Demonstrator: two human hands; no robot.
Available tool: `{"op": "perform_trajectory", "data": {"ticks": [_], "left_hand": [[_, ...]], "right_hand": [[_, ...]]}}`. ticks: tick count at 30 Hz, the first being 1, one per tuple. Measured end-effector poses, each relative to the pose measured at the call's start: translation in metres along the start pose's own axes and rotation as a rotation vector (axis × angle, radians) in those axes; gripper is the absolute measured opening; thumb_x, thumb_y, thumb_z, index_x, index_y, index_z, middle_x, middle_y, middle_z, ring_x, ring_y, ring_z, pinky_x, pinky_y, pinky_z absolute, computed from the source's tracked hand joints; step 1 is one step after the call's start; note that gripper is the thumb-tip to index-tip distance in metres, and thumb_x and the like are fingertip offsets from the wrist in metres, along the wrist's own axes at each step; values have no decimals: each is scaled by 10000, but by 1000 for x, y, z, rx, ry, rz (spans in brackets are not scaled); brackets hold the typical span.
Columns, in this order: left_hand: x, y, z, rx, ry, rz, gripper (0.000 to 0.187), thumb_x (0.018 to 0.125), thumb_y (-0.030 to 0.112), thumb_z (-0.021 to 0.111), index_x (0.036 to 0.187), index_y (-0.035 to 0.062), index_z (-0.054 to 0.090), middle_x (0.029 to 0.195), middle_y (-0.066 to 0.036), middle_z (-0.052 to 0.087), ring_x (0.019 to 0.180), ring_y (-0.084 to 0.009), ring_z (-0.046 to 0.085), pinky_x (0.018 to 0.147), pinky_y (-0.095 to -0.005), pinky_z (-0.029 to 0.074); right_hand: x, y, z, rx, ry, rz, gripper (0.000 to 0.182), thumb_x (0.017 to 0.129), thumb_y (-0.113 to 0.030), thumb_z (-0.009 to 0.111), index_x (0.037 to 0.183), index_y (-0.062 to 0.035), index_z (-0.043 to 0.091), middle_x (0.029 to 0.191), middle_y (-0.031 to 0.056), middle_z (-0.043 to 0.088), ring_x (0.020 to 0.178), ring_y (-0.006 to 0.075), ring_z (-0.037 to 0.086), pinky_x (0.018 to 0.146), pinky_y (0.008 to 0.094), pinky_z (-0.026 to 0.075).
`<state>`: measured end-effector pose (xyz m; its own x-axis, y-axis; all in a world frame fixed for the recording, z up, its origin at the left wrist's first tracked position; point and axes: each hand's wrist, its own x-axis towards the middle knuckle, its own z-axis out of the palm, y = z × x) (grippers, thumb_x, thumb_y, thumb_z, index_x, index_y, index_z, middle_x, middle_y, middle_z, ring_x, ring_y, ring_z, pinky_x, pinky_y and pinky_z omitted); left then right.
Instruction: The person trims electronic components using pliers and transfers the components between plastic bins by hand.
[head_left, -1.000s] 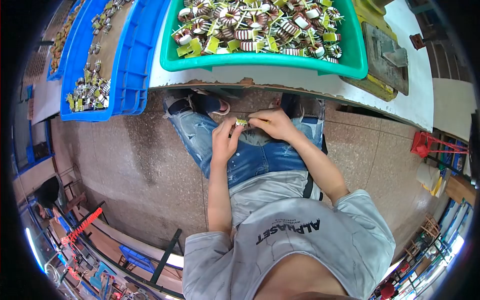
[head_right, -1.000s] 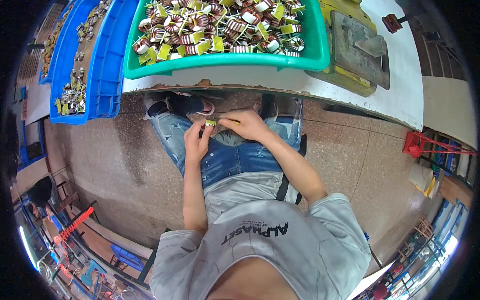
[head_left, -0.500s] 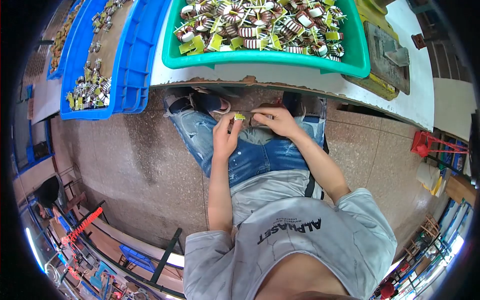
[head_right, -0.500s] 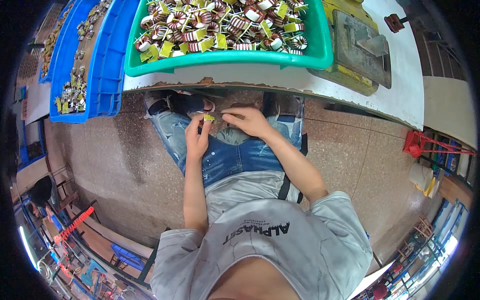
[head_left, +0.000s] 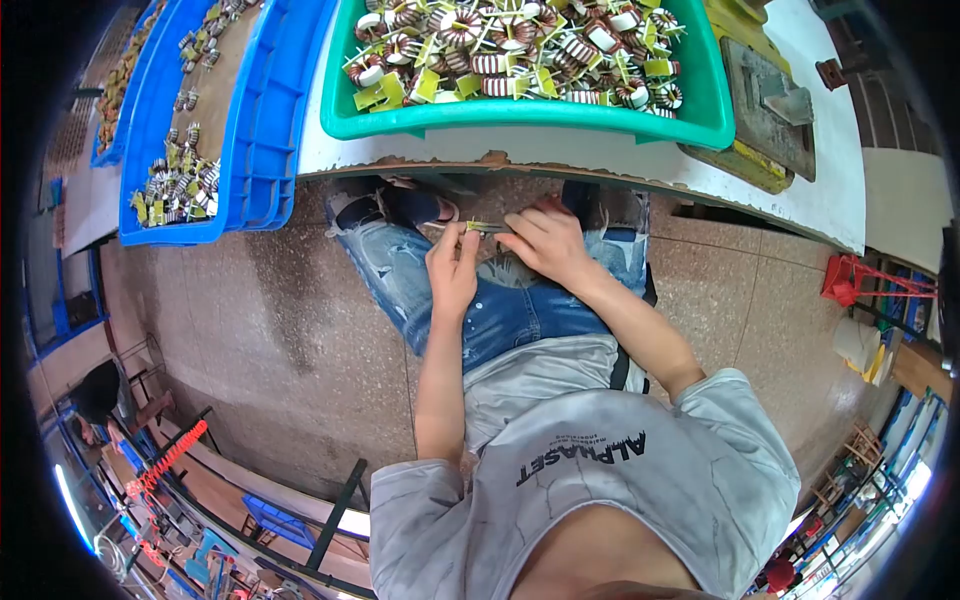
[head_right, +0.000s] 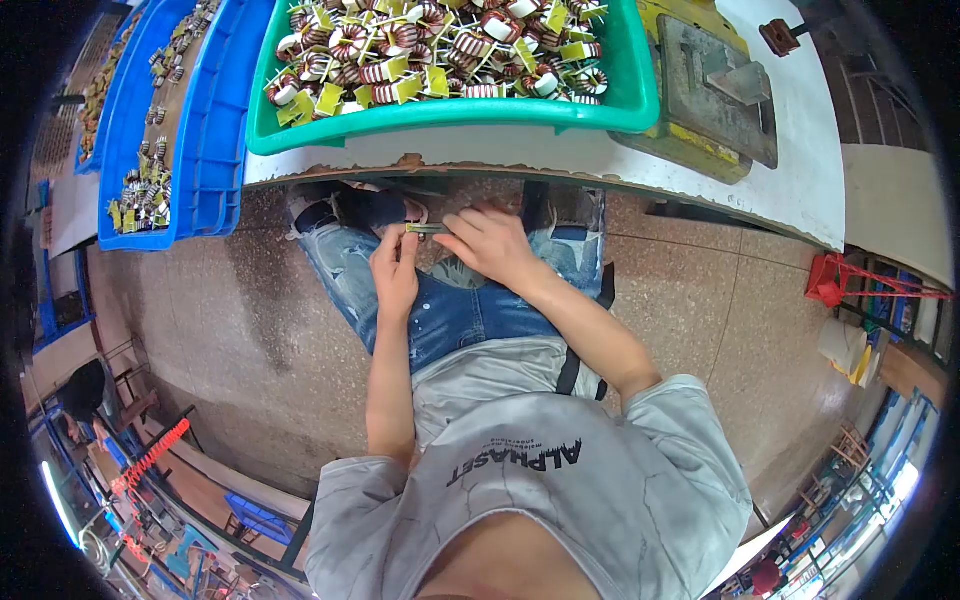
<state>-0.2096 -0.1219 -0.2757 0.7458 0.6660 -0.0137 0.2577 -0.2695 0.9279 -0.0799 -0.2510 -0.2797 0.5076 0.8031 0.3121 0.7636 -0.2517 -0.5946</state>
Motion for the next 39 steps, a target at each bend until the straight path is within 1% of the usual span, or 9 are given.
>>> {"op": "perform_trajectory", "data": {"ticks": [7, 14, 19, 22, 26, 29, 31, 37, 39], "left_hand": [[-4, 44, -4, -101, 253, 14, 160, 868, 166, 661, 960, 36, 657, 726, -47, 611, 612, -173, 493, 602, -275, 422], [68, 209, -8, 574, 453, 929, 265, 785, 117, 681, 1042, 53, 676, 1184, -95, 547, 1025, -261, 519, 855, -360, 423], [83, 212, 1, 279, 552, 820, 147, 801, 116, 679, 934, 56, 692, 1197, -86, 532, 1043, -264, 516, 846, -362, 424], [40, 119, -7, 83, 583, 819, 151, 826, 92, 648, 971, 56, 669, 1183, -95, 537, 1021, -266, 524, 867, -363, 431], [3, 15, -17, 143, 295, 122, 301, 830, 67, 580, 1127, 14, 593, 985, -123, 621, 880, -303, 564, 850, -378, 461], [46, -60, -16, 122, 356, 24, 225, 862, 115, 542, 1049, 21, 623, 929, -126, 645, 897, -345, 599, 820, -412, 478], [82, -77, -44, 502, -137, -277, 295, 910, 209, 486, 1138, 89, 630, 1061, -143, 662, 966, -379, 623, 812, -476, 482], [199, -263, -57, 813, -147, -377, 441, 934, 372, 469, 1269, 120, 604, 1165, -171, 664, 1038, -399, 620, 844, -477, 492], [187, -316, -51, -185, -231, -297, 512, 956, 417, 427, 1369, 120, 482, 1310, -135, 550, 1181, -362, 516, 960, -496, 419]], "right_hand": [[7, 49, 32, 602, 167, 426, 211, 878, -171, 681, 999, 0, 708, 874, 54, 718, 704, 174, 638, 642, 259, 485], [18, 25, -7, 777, -78, 818, 248, 893, -193, 683, 1050, -1, 697, 967, 61, 733, 785, 176, 650, 723, 283, 500], [5, 34, 2, 502, -152, 427, 240, 892, -201, 681, 1015, 4, 698, 912, 76, 718, 759, 204, 642, 710, 290, 496], [-1, 13, -30, 494, -193, 397, 217, 860, -188, 688, 977, -5, 698, 854, 97, 691, 723, 234, 617, 685, 301, 486], [7, -28, -108, 452, 182, -138, 230, 830, -199, 651, 943, -1, 687, 833, 100, 649, 720, 259, 578, 701, 373, 475], [25, -40, -162, 196, 456, -388, 346, 843, -353, 615, 888, -15, 676, 816, 105, 632, 712, 259, 551, 712, 399, 468], [50, -52, -198, 25, 497, -422, 249, 842, -251, 630, 927, -19, 664, 836, 100, 626, 722, 249, 540, 698, 375, 463], [108, -61, -217, -233, 529, -198, 189, 822, -65, 623, 1007, -26, 635, 873, 86, 622, 731, 228, 543, 687, 326, 456], [114, -62, -211, -320, 455, 11, 220, 811, -12, 617, 1029, -29, 627, 884, 84, 623, 731, 224, 548, 683, 313, 454]]}}
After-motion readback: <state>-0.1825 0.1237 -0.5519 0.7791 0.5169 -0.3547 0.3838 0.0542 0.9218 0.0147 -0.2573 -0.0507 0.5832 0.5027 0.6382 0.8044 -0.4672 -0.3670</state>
